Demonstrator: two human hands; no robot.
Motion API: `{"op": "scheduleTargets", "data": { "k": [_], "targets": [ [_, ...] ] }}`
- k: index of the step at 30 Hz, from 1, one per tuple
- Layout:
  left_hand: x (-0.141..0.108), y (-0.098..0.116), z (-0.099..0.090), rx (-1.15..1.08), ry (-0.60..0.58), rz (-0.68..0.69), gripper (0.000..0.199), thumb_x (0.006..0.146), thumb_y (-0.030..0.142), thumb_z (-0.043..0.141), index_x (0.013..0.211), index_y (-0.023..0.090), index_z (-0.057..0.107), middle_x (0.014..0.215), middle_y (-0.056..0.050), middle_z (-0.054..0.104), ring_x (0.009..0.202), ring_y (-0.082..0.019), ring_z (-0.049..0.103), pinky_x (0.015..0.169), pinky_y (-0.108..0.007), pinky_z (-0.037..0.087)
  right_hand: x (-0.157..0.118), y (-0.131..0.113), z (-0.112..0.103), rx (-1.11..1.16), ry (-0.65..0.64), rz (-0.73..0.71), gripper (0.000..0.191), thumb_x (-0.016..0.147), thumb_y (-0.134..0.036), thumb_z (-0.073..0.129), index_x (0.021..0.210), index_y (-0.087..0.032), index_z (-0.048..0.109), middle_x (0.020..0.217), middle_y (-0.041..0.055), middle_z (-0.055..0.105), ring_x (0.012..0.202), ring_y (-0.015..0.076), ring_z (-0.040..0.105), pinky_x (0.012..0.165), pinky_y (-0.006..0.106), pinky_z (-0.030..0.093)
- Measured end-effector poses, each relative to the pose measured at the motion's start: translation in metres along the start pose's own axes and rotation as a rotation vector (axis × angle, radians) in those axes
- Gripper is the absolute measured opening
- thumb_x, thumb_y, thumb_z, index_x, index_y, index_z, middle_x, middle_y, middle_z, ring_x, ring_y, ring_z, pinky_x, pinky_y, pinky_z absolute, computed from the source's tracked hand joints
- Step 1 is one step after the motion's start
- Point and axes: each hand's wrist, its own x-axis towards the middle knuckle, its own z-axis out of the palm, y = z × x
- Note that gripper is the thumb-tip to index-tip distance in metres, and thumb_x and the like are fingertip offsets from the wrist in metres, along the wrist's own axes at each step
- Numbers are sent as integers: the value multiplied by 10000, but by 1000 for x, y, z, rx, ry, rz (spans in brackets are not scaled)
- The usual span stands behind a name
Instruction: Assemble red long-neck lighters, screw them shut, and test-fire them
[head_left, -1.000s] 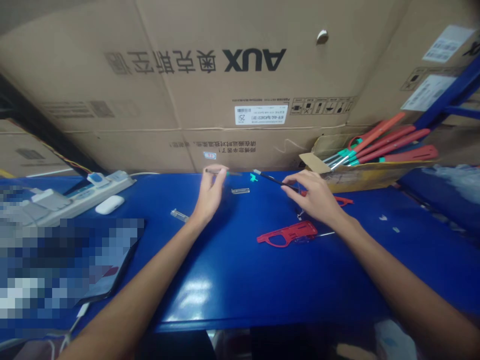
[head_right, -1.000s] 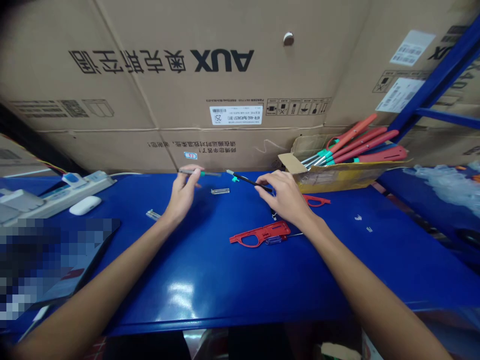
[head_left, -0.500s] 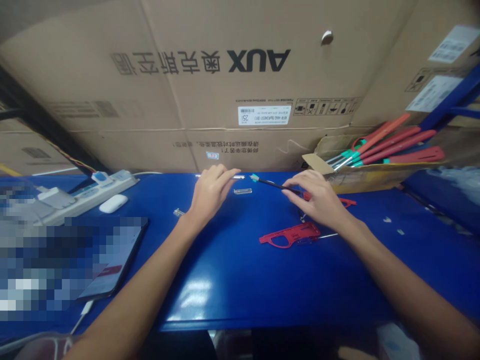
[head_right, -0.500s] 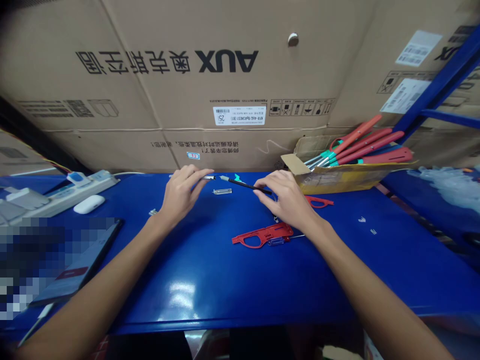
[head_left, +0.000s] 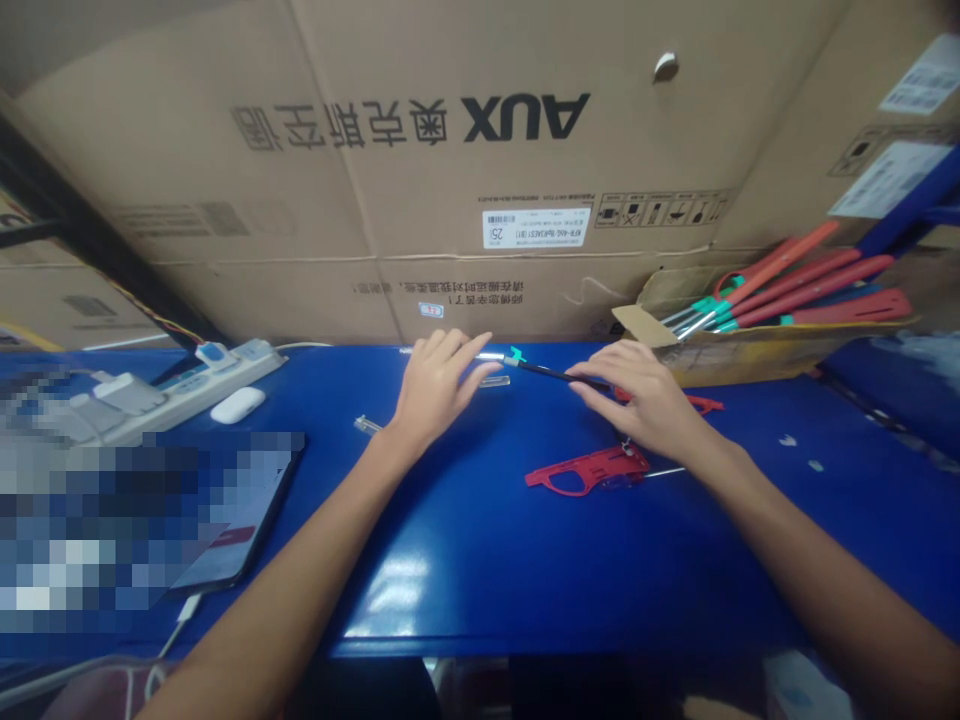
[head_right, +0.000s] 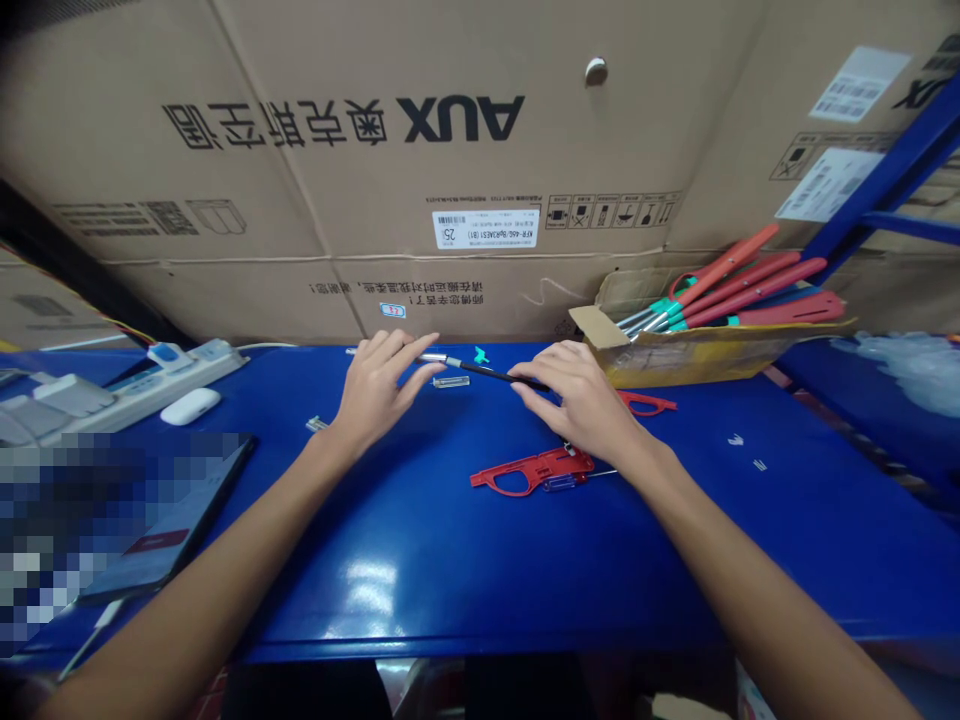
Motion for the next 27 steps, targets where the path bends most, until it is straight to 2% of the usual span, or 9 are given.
{"op": "scheduleTargets", "data": {
  "k": [5,12,18,24,27],
  "targets": [
    [1,4,-2,-13,-16,30,313,1030,404,507,1224,280,719,977,-75,691,877,-253,532,758,-366,328,1,0,-1,0,-7,21,214,1002,-306,542,1098,-247,724,934,45,749,894,220,645,923,435,465],
    [1,2,-1,-1,-68,94,305,1039,404,492,1168,263,730,973,-70,714,866,-245,523,752,-367,321,-1,7,-3,-4,1,25,255,1016,-290,509,1128,-225,729,949,70,752,914,231,641,927,439,459],
    [-2,4,2,45,-37,96,291,1052,384,494,1130,214,717,955,-57,723,872,-220,529,759,-350,344,-1,7,0,27,-2,-16,242,1025,-282,509,1133,-186,703,967,83,748,899,229,636,890,436,467],
    [-5,6,6,-78,-15,37,206,1033,338,553,1033,203,708,961,-30,721,875,-191,535,778,-335,383,-1,6,1,75,-32,6,230,1042,-265,475,1131,-193,675,893,54,729,863,215,633,857,408,462],
    [-4,9,5,-67,-10,92,172,1014,339,591,1008,212,708,967,-25,723,877,-188,541,779,-337,386,-1,6,1,110,-55,28,235,1048,-268,460,1112,-194,674,866,48,721,848,212,634,841,396,460]
  ]
}}
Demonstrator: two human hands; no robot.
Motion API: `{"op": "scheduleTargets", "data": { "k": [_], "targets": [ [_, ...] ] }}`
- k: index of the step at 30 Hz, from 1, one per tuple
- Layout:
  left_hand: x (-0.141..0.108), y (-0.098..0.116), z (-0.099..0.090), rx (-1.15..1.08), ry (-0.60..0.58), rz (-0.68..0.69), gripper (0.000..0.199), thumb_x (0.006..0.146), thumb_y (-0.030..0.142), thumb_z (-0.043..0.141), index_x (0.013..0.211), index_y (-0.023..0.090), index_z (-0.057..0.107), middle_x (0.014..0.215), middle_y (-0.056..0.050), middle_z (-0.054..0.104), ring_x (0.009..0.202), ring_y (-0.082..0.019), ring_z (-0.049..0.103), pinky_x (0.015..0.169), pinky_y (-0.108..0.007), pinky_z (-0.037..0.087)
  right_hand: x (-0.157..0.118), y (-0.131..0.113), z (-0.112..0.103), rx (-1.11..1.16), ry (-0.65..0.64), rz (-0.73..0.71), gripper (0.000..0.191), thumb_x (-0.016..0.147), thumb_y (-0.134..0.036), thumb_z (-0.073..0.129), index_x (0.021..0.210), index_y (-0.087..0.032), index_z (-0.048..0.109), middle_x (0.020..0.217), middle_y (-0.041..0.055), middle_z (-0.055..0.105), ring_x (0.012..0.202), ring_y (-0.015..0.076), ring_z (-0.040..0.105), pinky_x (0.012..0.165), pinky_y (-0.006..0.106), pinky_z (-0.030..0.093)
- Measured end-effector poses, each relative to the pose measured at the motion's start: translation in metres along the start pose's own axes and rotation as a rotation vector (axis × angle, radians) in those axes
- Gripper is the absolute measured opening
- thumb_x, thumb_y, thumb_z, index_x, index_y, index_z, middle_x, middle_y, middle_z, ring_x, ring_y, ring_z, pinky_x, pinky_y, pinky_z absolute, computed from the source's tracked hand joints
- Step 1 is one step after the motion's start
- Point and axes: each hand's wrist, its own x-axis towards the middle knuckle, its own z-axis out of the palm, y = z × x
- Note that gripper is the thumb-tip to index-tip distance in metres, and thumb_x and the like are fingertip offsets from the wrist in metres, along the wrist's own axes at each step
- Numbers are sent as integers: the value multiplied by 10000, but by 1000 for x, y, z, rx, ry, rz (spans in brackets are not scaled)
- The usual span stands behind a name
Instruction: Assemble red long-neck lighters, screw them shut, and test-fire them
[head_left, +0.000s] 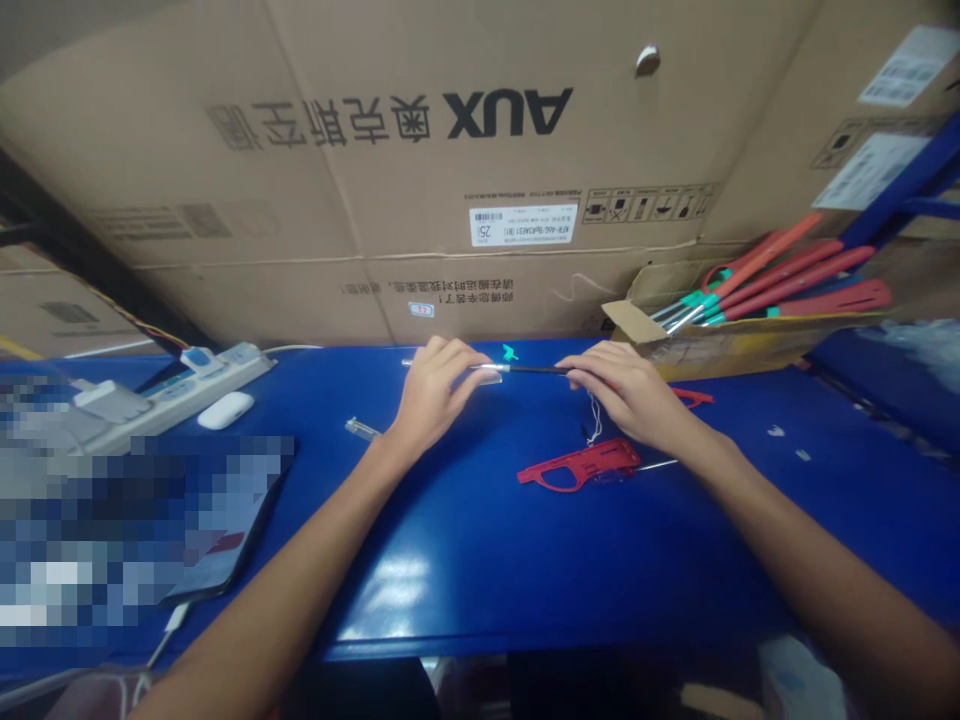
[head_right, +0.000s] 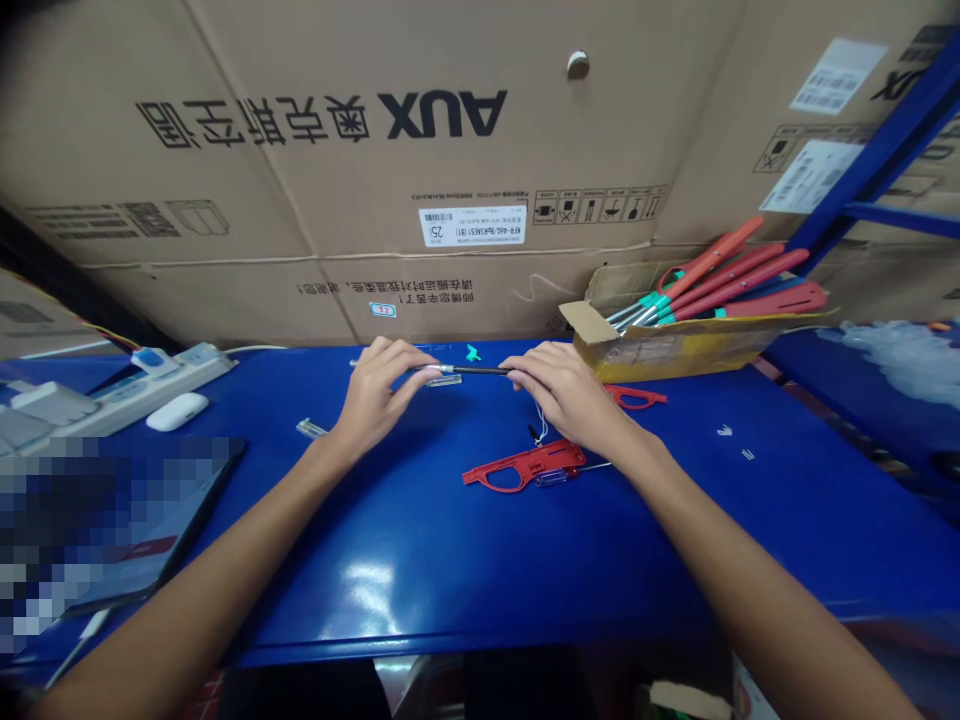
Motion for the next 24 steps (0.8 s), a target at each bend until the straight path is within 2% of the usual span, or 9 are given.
{"op": "scheduleTargets", "data": {
  "k": [4,11,13,16,18,21,24],
  "targets": [
    [2,7,-1,71,5,107,175,992,356,623,1009,205,709,954,-33,726,870,-192,551,761,-335,389,0,-3,7,31,-26,1,233,1049,-278,470,1118,-183,672,883,50,723,859,209,637,850,391,454],
    [3,26,5,55,-93,206,197,1021,344,571,1027,171,665,983,-43,736,848,-187,566,740,-314,414,1,-25,29,79,-40,53,238,1040,-306,505,1205,-198,638,1075,75,735,990,223,640,924,420,467],
    [2,27,6,47,-111,202,180,1028,322,559,1028,166,649,972,-38,737,829,-185,565,730,-311,414,1,-25,28,119,-68,106,356,1009,-352,571,1339,-220,566,1179,84,714,1091,242,627,971,450,477],
    [1,22,6,62,-127,158,176,1027,330,558,1032,171,634,937,-26,732,799,-183,580,723,-310,408,-2,-15,21,189,-69,217,641,909,-417,711,1474,-268,447,1327,87,656,1245,274,578,1077,519,441],
    [0,17,6,80,-129,118,183,1029,344,551,1033,179,630,926,-21,730,794,-181,608,720,-308,406,-5,-7,19,307,-94,328,680,857,-424,760,1454,-273,471,1316,86,665,1233,280,603,1093,538,440],
    [-1,12,5,76,-99,55,198,1033,365,544,1048,187,628,954,-25,741,817,-179,660,727,-302,423,-7,-1,22,610,-192,505,635,815,-426,780,1373,-250,533,1194,81,713,1092,255,683,1001,496,527],
    [-2,11,5,53,-65,0,220,1034,394,537,1056,198,636,949,-23,750,819,-179,689,722,-293,454,-7,-6,30,773,-246,573,592,789,-407,789,1304,-218,563,1102,68,731,1008,226,701,938,441,551]
  ]
}}
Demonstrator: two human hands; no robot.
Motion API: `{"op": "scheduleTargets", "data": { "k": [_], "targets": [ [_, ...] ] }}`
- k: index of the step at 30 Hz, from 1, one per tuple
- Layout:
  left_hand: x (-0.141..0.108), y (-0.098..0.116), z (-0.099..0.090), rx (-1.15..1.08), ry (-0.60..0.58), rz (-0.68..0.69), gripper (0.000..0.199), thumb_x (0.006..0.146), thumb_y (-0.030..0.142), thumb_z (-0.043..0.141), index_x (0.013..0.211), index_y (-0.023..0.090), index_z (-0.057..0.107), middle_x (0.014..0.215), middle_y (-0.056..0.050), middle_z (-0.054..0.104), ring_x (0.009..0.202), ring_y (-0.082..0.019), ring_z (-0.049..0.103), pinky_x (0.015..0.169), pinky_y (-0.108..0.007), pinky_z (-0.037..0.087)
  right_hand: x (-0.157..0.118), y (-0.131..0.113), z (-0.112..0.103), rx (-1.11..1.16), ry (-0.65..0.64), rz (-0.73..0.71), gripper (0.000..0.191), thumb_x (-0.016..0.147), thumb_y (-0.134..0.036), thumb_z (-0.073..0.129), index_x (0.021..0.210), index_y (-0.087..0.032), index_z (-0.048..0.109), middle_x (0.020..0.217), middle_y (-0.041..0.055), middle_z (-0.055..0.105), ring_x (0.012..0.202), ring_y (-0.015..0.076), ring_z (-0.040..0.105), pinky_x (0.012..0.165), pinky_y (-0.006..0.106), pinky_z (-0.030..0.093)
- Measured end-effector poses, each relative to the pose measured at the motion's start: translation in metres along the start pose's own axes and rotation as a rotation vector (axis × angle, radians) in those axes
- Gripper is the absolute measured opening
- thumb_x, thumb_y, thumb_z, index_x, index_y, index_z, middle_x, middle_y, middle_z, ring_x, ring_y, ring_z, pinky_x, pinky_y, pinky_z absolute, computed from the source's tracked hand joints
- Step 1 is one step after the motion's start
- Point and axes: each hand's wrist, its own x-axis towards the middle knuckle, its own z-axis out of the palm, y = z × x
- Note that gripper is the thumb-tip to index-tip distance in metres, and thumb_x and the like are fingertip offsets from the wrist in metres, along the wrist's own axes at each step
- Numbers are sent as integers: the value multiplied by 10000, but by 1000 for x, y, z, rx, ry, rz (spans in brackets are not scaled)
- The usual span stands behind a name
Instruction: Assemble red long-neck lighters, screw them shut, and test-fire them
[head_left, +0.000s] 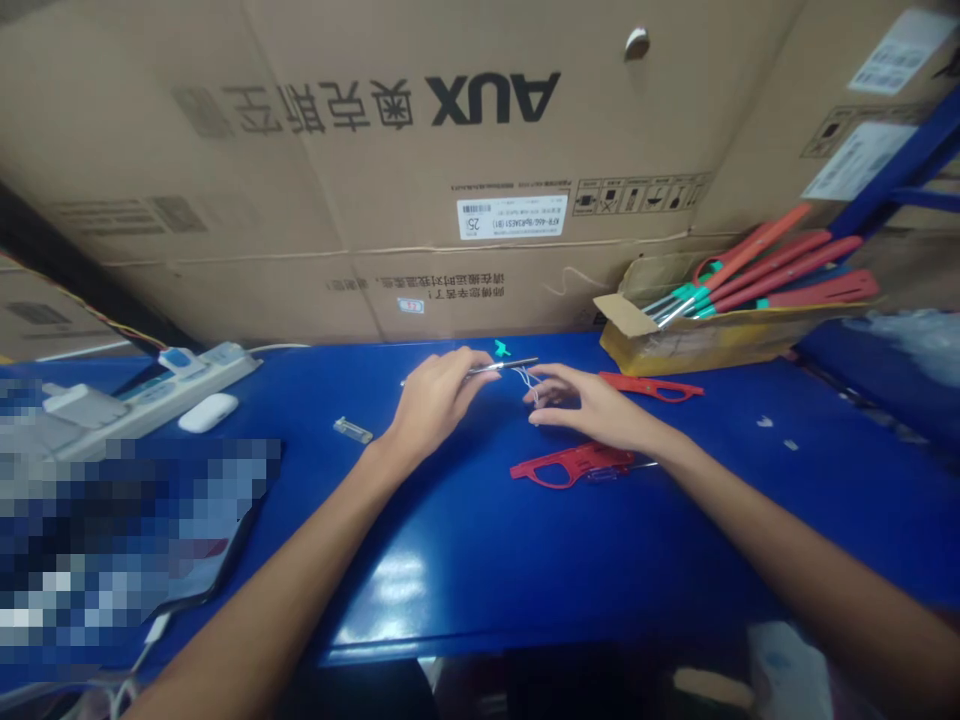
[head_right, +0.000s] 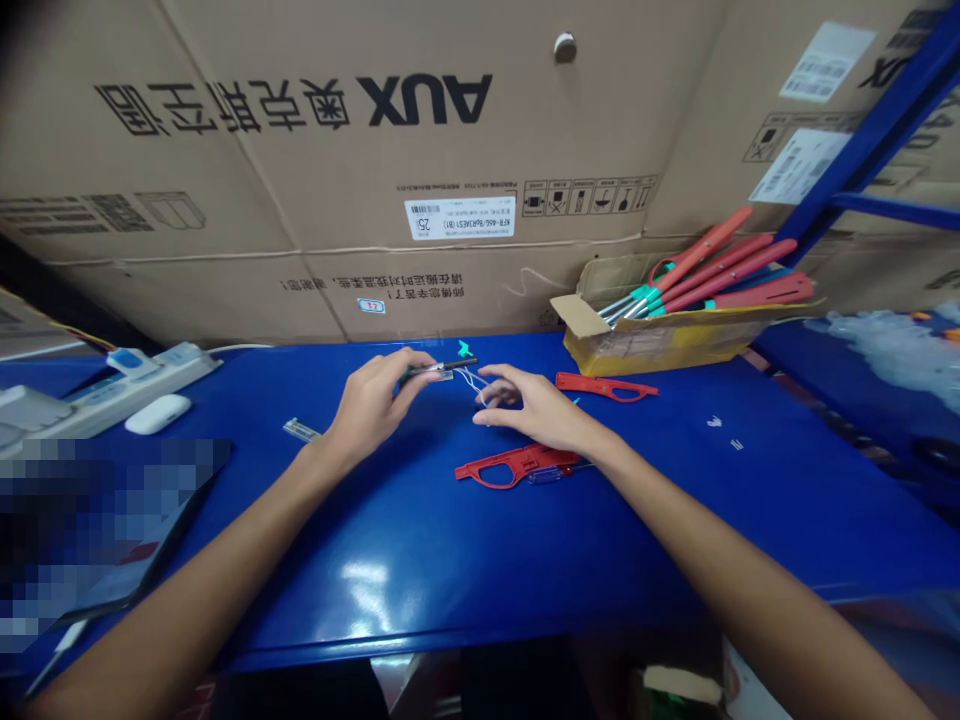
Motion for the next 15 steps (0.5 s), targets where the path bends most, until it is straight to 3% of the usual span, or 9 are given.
{"op": "scheduleTargets", "data": {
  "k": [3,6,10,15],
  "targets": [
    [0,1,0,-46,8,-44,223,1037,396,536,1115,214,638,1000,-26,759,857,-180,715,736,-280,497,1,-4,7,-10,-10,6,404,851,-423,716,1175,-194,642,946,38,738,845,196,695,866,413,545],
    [0,3,0,-106,-17,-68,262,1044,348,532,1273,235,590,1078,-25,763,898,-174,736,755,-266,528,1,-9,6,-104,44,-38,315,918,-459,624,1048,-186,714,927,52,742,851,204,678,836,397,525],
    [0,3,-4,-138,-102,-43,259,1061,311,490,1299,249,572,1133,-19,753,963,-176,737,798,-273,538,0,-13,-3,-185,152,-148,300,946,-446,597,1067,-203,725,1032,63,752,956,220,681,892,392,505],
    [0,5,-7,-105,-153,-69,240,1067,302,466,1269,224,569,1084,-25,762,911,-178,734,767,-284,539,-2,-16,-10,-126,148,-154,323,933,-459,630,1126,-205,685,823,15,696,779,171,646,751,336,510]
  ]
}}
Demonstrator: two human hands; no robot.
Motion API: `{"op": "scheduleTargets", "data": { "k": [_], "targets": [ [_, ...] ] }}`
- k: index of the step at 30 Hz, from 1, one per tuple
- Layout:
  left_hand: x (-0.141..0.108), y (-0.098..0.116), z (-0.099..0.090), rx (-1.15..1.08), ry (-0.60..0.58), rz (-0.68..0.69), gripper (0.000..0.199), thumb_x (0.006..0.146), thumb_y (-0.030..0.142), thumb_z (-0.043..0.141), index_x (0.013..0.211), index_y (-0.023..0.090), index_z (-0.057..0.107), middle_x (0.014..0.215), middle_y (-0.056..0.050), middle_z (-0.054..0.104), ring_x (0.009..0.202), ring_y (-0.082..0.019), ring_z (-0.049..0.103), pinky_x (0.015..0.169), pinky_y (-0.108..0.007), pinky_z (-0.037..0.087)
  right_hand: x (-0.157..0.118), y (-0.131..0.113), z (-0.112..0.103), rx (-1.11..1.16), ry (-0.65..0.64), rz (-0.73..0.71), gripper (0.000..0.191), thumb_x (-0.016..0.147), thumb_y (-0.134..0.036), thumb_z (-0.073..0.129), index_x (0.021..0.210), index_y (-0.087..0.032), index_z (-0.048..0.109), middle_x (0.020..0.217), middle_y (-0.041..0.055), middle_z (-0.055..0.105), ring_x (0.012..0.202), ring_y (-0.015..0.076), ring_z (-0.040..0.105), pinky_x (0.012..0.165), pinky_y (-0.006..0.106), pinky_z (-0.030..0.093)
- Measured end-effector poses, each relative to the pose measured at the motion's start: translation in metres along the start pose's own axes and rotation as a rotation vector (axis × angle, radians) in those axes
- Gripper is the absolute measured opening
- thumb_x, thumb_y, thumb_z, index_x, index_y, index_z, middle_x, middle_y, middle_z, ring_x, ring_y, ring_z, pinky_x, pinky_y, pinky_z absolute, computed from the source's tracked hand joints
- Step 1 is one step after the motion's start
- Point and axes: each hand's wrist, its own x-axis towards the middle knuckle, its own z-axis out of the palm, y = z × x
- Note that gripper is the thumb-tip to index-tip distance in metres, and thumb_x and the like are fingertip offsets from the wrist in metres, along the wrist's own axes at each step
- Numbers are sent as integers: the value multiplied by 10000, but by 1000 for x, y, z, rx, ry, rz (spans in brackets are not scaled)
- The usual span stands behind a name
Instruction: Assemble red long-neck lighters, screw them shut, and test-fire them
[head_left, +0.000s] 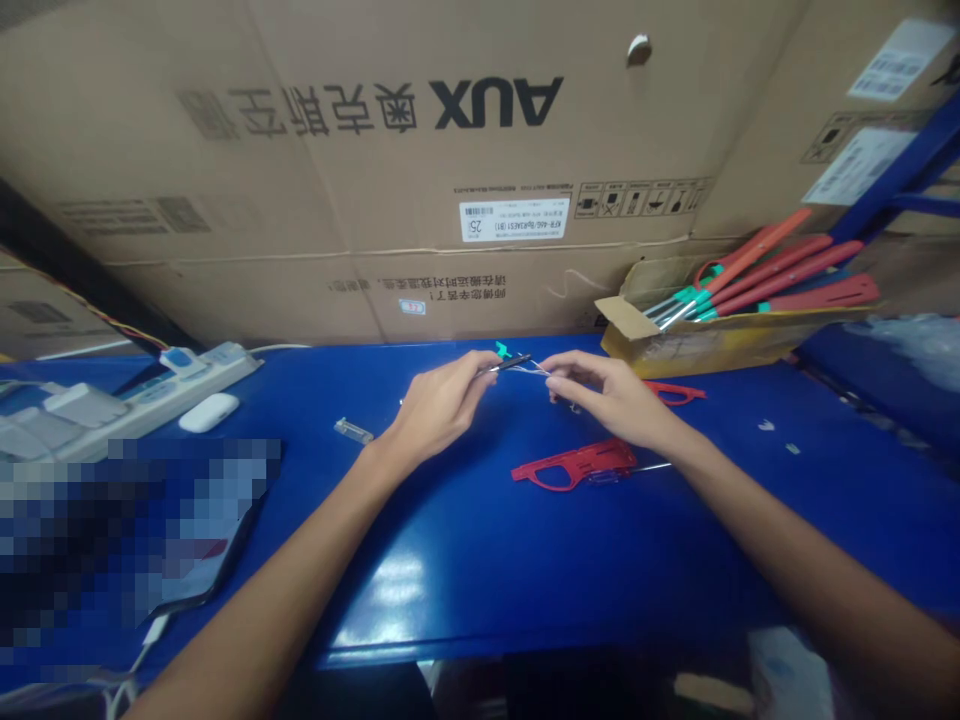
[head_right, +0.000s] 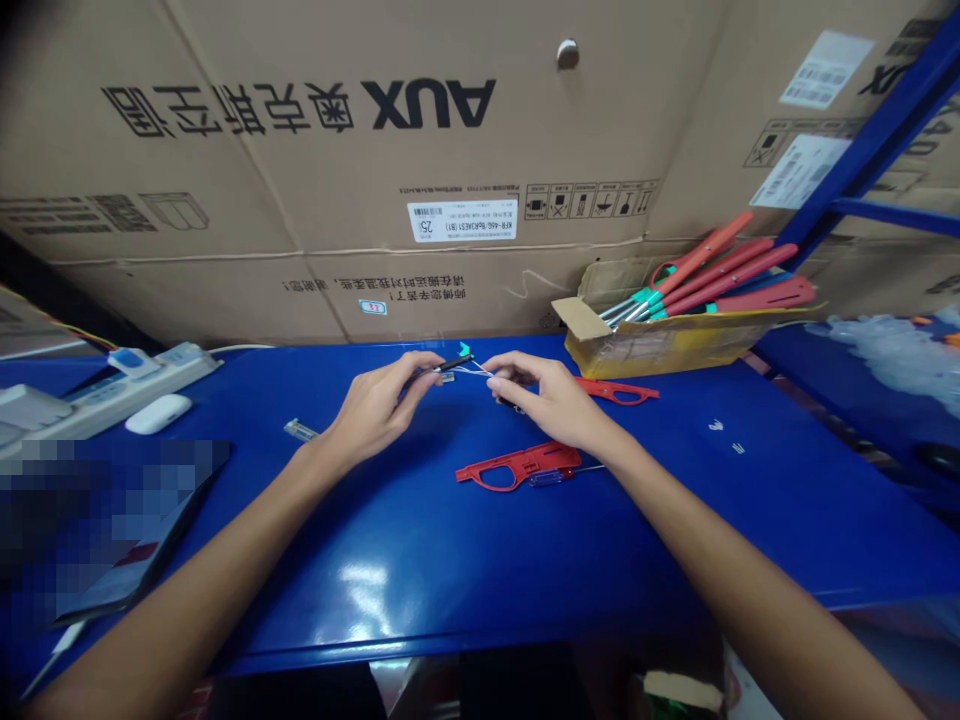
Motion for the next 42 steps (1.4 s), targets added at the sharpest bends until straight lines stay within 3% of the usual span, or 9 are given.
{"op": "scheduleTargets", "data": {
  "k": [4,10,14,19,24,31,36,42],
  "targets": [
    [0,1,0,40,43,63,211,1056,299,493,1220,219,601,1106,-38,748,956,-181,719,785,-288,540,-1,-2,-1,56,-38,40,334,915,-478,652,1106,-206,690,796,8,672,727,154,615,666,309,497],
    [0,2,-2,49,40,94,280,1032,284,542,1302,219,575,1095,-40,752,918,-175,714,747,-287,552,-2,-7,-4,-73,5,-26,303,951,-450,610,1064,-195,726,913,34,706,732,149,607,709,321,497],
    [1,2,-2,86,0,173,378,1036,259,530,1412,221,532,1100,-46,752,938,-193,697,765,-323,557,-2,-7,-9,-207,14,-109,282,985,-426,570,1048,-216,748,984,46,720,858,181,633,794,345,487],
    [1,2,-1,98,-12,234,282,1049,247,493,1288,198,634,1110,-60,742,962,-196,681,779,-328,555,-1,-5,-12,-246,-25,-128,271,970,-440,596,1003,-229,762,951,49,716,875,194,626,785,345,473],
    [2,5,-2,58,-38,230,268,1052,257,482,1253,205,652,1094,-58,742,974,-194,677,790,-331,554,-2,-6,-11,-223,-32,-130,260,950,-445,629,975,-223,764,899,39,692,816,178,611,729,320,461],
    [0,12,-2,-65,-61,149,266,1043,238,454,1233,204,638,1101,-59,745,974,-193,688,857,-365,555,-2,-7,-9,-252,-25,-200,280,983,-442,576,954,-226,753,962,57,713,907,209,643,821,363,491],
    [0,15,-1,-84,-51,135,224,1046,274,481,1181,203,645,1048,-41,739,906,-178,692,796,-322,537,-3,-8,-7,-241,-5,-220,246,971,-406,599,937,-211,744,926,50,707,858,194,637,803,356,490],
    [-1,11,3,-36,-36,147,262,1060,329,469,1185,200,661,1053,-49,748,941,-183,702,801,-313,538,-4,-12,-6,-257,-38,-223,295,982,-429,577,878,-201,733,806,29,654,688,154,574,672,317,456]
  ]
}}
